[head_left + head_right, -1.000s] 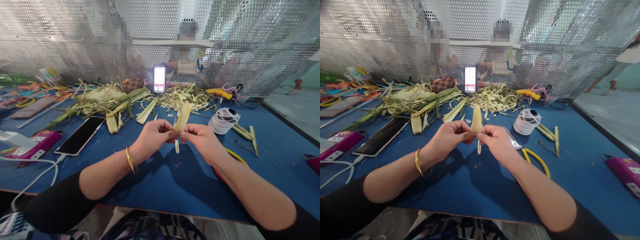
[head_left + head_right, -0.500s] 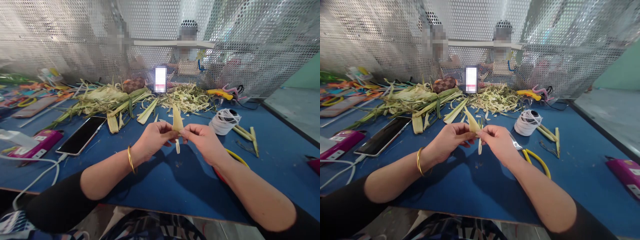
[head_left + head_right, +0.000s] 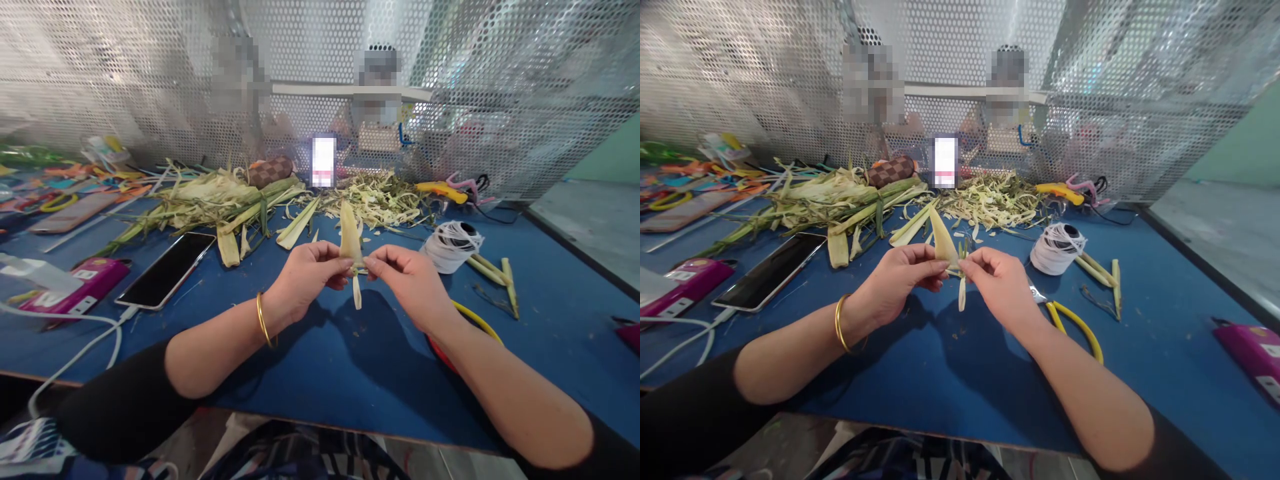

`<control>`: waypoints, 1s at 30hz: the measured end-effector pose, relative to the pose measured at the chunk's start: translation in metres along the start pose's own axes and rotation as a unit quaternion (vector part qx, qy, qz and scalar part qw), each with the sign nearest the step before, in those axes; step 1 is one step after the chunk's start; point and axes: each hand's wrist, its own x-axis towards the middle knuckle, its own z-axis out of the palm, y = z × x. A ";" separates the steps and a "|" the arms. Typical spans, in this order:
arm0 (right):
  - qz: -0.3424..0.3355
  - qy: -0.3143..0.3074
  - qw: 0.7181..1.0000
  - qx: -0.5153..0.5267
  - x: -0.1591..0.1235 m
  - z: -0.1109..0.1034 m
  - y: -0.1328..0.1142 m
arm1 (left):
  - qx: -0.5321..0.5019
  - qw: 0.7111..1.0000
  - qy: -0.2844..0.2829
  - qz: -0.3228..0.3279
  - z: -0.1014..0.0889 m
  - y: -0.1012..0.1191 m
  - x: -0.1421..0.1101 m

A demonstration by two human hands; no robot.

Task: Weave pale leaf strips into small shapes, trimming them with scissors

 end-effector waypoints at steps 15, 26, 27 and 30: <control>-0.292 0.089 0.942 -0.138 -0.004 0.003 0.003 | -0.103 0.991 -0.036 -0.076 0.001 -0.001 -0.004; -0.242 0.067 0.953 -0.167 -0.003 0.002 0.005 | 0.028 1.000 -0.010 0.007 0.004 -0.004 -0.002; -0.231 0.060 0.958 -0.161 -0.003 0.003 0.004 | 0.053 0.998 -0.003 0.027 0.004 -0.005 -0.002; -0.177 0.034 0.973 -0.147 -0.005 0.004 0.001 | 0.143 0.985 0.016 0.092 0.004 -0.007 -0.002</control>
